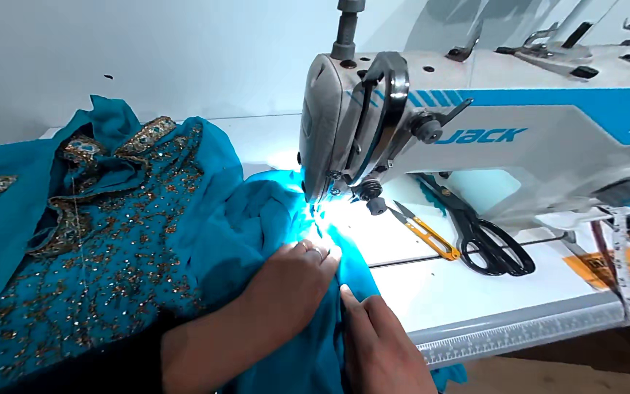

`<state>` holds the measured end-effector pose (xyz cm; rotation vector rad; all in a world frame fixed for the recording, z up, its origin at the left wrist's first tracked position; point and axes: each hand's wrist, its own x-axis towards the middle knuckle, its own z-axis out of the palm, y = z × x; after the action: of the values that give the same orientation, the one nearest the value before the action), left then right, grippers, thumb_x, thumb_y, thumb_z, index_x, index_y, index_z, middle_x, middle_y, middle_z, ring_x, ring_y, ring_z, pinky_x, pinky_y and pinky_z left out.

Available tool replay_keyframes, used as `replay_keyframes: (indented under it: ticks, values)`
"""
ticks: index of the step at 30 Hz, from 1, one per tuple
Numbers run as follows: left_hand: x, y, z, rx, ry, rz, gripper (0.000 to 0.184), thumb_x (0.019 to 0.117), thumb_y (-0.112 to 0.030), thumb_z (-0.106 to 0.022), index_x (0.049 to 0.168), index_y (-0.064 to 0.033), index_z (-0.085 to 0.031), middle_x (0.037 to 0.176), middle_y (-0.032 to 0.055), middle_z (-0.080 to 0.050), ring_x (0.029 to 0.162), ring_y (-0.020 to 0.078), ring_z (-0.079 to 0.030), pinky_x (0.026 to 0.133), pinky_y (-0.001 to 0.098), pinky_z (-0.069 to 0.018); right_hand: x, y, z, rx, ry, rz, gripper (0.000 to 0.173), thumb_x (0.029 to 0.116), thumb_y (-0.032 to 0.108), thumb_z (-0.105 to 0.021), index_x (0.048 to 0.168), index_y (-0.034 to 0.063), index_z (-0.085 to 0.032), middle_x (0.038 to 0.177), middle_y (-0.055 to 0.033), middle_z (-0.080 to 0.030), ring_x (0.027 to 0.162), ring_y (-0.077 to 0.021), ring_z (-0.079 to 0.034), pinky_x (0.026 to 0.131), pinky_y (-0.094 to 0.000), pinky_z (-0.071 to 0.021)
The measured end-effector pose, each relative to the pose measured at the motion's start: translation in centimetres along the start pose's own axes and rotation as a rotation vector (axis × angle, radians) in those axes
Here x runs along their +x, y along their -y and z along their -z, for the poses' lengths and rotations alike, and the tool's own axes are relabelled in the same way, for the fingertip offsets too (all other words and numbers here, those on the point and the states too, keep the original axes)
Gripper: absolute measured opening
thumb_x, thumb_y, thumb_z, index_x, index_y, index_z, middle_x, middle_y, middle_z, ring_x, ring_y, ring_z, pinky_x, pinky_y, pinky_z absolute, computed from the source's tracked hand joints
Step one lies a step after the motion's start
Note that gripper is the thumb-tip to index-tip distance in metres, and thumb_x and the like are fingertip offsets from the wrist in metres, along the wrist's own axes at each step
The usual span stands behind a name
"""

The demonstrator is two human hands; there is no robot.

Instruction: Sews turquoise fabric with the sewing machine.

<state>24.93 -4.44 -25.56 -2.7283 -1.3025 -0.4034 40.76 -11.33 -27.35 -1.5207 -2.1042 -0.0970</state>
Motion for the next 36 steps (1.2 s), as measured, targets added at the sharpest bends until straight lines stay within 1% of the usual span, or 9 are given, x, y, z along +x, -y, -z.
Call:
replay_keyframes:
  ticks: [5, 11, 14, 17, 24, 29, 31, 34, 36]
  values:
    - [-2.7, -0.2, -0.6, -0.144, 0.064, -0.006, 0.053, 0.1077, -0.04, -0.034, 0.15, -0.0149, -0.052, 0.153, 0.0108, -0.053, 0.143, 0.0262, -0.049, 0.114, 0.0502, -0.0409, 0.1, 0.3, 0.8, 0.071, 0.106, -0.069, 0.034, 0.0904, 0.006, -0.064, 0.122, -0.0049, -0.072, 0.085, -0.0144, -0.064, 0.067, -0.0234, -0.066, 0.057, -0.0296, -0.0558]
    - [-3.1, 2.0, -1.0, -0.16, 0.056, -0.104, 0.053, 0.1082, -0.044, -0.031, 0.15, -0.02, -0.052, 0.158, 0.0008, -0.048, 0.147, 0.0234, -0.043, 0.115, 0.0511, -0.0382, 2.0, -1.7, 3.1, 0.228, 0.274, 0.031, 0.031, 0.1, 0.02, -0.058, 0.119, 0.0013, -0.074, 0.088, -0.0135, -0.067, 0.072, -0.027, -0.068, 0.059, -0.0384, -0.0571]
    - [-2.8, 2.6, -0.8, -0.192, 0.038, -0.133, 0.051, 0.1072, -0.045, -0.034, 0.146, -0.0215, -0.056, 0.154, 0.0013, -0.053, 0.145, 0.024, -0.045, 0.114, 0.05, -0.039, 4.6, -5.4, 1.6, 0.18, 0.055, 0.304, 0.033, 0.1035, 0.029, -0.051, 0.114, 0.0107, -0.075, 0.101, -0.0052, -0.074, 0.092, -0.0199, -0.071, 0.076, -0.0347, -0.0582]
    - [-2.8, 3.2, -0.9, -0.198, 0.015, -0.168, 0.048, 0.1064, -0.047, -0.036, 0.141, -0.0245, -0.061, 0.15, 0.0018, -0.057, 0.143, 0.0242, -0.048, 0.112, 0.0493, -0.0407, 6.9, -8.5, -0.7, 0.242, 0.254, 0.479, 0.061, 0.1044, 0.058, -0.037, 0.141, 0.0155, -0.061, 0.144, -0.0012, -0.062, 0.136, -0.0169, -0.055, 0.11, -0.0418, -0.0458]
    - [-3.0, 4.3, -0.9, -0.214, 0.045, -0.2, 0.052, 0.107, -0.054, -0.03, 0.148, -0.0298, -0.05, 0.159, 0.0016, -0.046, 0.147, 0.0233, -0.042, 0.115, 0.0502, -0.0356, 7.2, -10.5, -1.6, 0.186, 0.322, 0.543, 0.089, 0.0957, 0.079, -0.029, 0.15, 0.0126, -0.053, 0.147, -0.0051, -0.059, 0.14, -0.0188, -0.051, 0.118, -0.0455, -0.0362]
    - [-2.6, 4.4, -0.8, -0.191, 0.06, -0.208, 0.053, 0.1047, -0.055, -0.034, 0.148, -0.0297, -0.051, 0.16, 0.0011, -0.045, 0.145, 0.0246, -0.044, 0.112, 0.0502, -0.0353, 7.8, -10.9, -1.2, 0.245, 0.3, 0.535, 0.076, 0.0953, 0.075, -0.039, 0.14, 0.0192, -0.062, 0.137, -0.0014, -0.066, 0.129, -0.0168, -0.06, 0.106, -0.0439, -0.0476]
    - [-2.6, 4.3, -0.6, -0.196, 0.074, -0.208, 0.052, 0.1047, -0.054, -0.034, 0.148, -0.0306, -0.051, 0.16, 0.0012, -0.045, 0.145, 0.0253, -0.044, 0.111, 0.0511, -0.0356, 9.4, -11.1, -0.8, 0.247, 0.196, 0.465, 0.05, 0.0988, 0.056, -0.049, 0.117, 0.0173, -0.074, 0.106, 0.0004, -0.073, 0.1, -0.0158, -0.069, 0.085, -0.0413, -0.0562]
    - [-2.5, 4.2, -0.4, -0.2, 0.074, -0.205, 0.051, 0.1048, -0.052, -0.035, 0.147, -0.0296, -0.053, 0.159, 0.0029, -0.046, 0.144, 0.0279, -0.045, 0.111, 0.0526, -0.0371, 13.2, -9.9, 1.0, 0.182, 0.155, 0.229, 0.016, 0.0886, 0.015, -0.066, 0.089, 0.0008, -0.072, 0.082, -0.0142, -0.068, 0.078, -0.0295, -0.069, 0.067, -0.0484, -0.0556]
    - [-2.5, 4.1, -0.4, -0.212, 0.093, -0.194, 0.052, 0.1048, -0.052, -0.034, 0.148, -0.0296, -0.053, 0.16, 0.0031, -0.045, 0.147, 0.0301, -0.042, 0.112, 0.0552, -0.0358, 15.9, -7.9, 2.3, 0.164, 0.412, -0.045, 0.014, 0.0934, -0.001, -0.061, 0.091, -0.014, -0.067, 0.089, -0.0294, -0.067, 0.087, -0.0416, -0.066, 0.078, -0.0553, -0.049]
